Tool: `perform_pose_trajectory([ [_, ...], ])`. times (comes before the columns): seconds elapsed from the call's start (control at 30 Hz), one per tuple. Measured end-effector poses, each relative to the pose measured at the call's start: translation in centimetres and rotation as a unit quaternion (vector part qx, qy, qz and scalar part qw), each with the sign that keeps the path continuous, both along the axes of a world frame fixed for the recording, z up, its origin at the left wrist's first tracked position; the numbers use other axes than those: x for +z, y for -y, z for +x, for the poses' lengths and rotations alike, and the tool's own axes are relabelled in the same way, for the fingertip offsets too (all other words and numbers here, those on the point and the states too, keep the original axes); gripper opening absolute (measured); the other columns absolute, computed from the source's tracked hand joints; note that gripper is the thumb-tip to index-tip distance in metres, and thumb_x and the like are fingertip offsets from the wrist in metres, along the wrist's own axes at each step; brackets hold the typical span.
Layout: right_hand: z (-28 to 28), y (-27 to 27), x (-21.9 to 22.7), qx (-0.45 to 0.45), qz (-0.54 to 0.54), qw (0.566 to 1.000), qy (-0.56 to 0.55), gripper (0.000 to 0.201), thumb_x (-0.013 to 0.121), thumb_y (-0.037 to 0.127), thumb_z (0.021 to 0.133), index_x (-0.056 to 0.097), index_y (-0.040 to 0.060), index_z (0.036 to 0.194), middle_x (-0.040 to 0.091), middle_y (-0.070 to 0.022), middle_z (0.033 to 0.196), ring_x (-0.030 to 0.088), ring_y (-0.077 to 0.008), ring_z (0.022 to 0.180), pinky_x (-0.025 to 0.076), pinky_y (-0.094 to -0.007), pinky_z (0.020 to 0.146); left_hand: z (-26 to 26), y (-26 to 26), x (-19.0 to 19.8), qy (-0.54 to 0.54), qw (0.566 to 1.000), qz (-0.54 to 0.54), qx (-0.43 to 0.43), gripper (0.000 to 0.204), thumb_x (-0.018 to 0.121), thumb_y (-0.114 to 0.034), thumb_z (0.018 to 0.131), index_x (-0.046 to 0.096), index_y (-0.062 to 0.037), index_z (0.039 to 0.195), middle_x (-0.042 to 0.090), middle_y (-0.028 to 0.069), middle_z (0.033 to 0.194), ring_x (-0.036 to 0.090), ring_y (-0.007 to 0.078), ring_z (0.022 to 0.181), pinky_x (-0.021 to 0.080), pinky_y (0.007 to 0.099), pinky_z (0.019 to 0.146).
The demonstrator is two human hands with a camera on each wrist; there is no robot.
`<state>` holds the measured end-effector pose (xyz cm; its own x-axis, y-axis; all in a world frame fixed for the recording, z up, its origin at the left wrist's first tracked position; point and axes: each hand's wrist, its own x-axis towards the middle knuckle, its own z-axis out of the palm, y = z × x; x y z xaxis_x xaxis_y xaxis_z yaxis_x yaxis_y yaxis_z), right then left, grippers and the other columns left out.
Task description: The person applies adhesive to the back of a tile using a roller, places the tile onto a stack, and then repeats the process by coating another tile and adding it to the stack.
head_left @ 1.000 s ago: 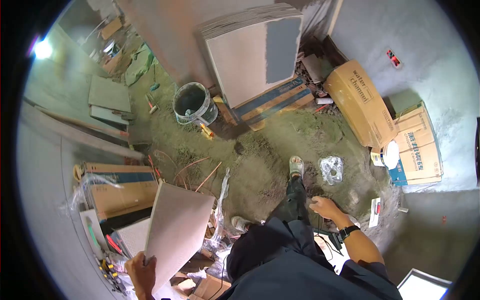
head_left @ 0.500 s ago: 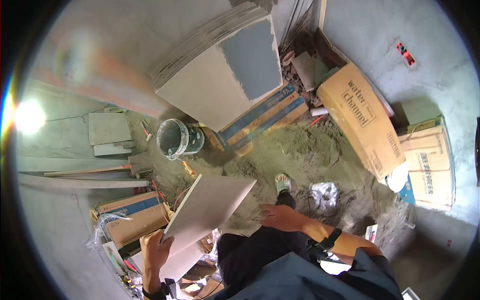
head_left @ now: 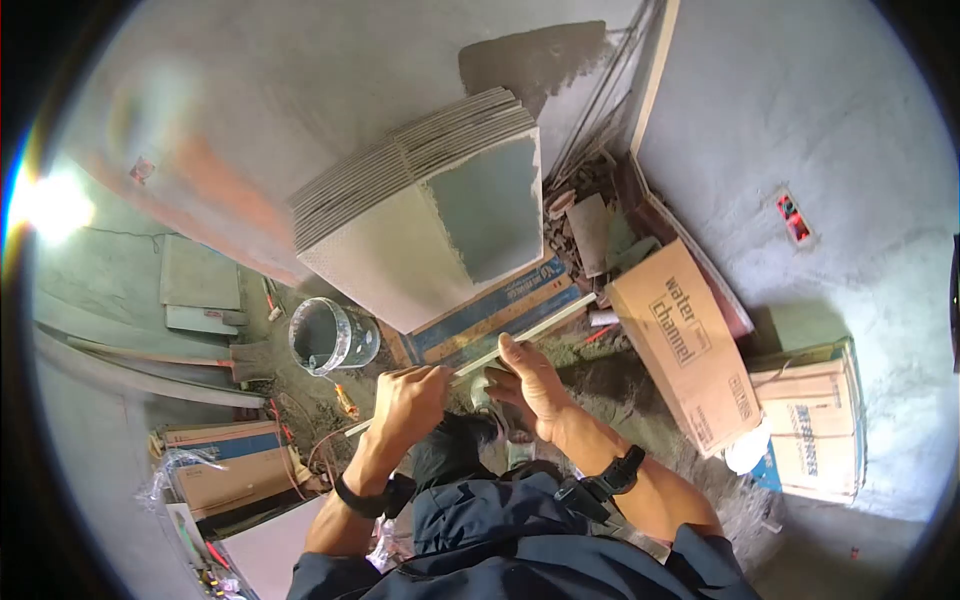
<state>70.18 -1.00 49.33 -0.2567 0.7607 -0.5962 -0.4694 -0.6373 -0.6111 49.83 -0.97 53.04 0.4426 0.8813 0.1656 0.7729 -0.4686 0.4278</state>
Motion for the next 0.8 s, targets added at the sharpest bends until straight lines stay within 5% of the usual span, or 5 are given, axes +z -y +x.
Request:
perform_pose_trajectory([
  [0.33,4.0,-12.3,-9.8,-0.176,-0.127,0.975,0.056,0.034,0.060,0.019,0.086,0.056,0.0081,0.117,0.063,-0.0108,0.107,0.066,-0.0267,0.092,0.059,-0.0423,0.076,5.8,-14.4,-11.3,-0.115,0.977,-0.023,-0.177,0.012,0.060,-0.016,0.077,0.066,-0.0072,0.083,0.068,0.0093,0.073,0.069,0.0249,0.068,0.054,0.0388,0.059],
  [0.53,3.4,-17.9,-5.7,-0.205,-0.183,0.961,0.025,0.036,0.056,0.009,0.086,0.054,0.0046,0.121,0.062,-0.0119,0.115,0.064,-0.0281,0.101,0.057,-0.0448,0.086,1.4,-22.6,-5.9,-0.029,0.949,-0.262,-0.174,0.047,0.065,-0.033,0.087,0.065,0.0029,0.117,0.067,0.0255,0.107,0.067,0.0334,0.100,0.054,0.0414,0.086],
  [0.67,5.8,-19.7,-5.0,-0.232,-0.201,0.952,-0.006,0.031,0.053,0.004,0.084,0.056,0.0008,0.115,0.063,-0.0123,0.110,0.062,-0.0281,0.104,0.052,-0.0459,0.096,-7.3,-22.8,-10.7,0.398,0.715,-0.510,0.267,0.083,0.058,-0.054,0.092,0.036,0.0051,0.145,0.035,0.0252,0.151,0.039,0.0311,0.139,0.029,0.0422,0.116],
  [0.73,6.4,-21.9,-4.0,-0.231,-0.225,0.947,-0.002,0.031,0.054,0.003,0.083,0.056,0.0002,0.114,0.062,-0.0118,0.111,0.061,-0.0271,0.106,0.052,-0.0449,0.096,-8.3,-19.3,-16.4,0.547,0.401,-0.655,0.332,0.073,0.049,-0.050,0.098,0.034,0.0021,0.147,0.048,0.0202,0.144,0.050,0.0306,0.130,0.038,0.0395,0.110],
  [0.8,8.1,-23.4,-5.7,-0.199,-0.210,0.957,-0.027,0.032,0.055,0.002,0.083,0.056,0.0004,0.115,0.062,-0.0108,0.113,0.060,-0.0266,0.108,0.050,-0.0447,0.097,-3.5,-20.6,-14.4,0.651,0.320,-0.615,0.309,0.055,0.050,-0.034,0.098,0.044,0.0011,0.140,0.057,0.0191,0.132,0.058,0.0273,0.119,0.045,0.0400,0.103],
])
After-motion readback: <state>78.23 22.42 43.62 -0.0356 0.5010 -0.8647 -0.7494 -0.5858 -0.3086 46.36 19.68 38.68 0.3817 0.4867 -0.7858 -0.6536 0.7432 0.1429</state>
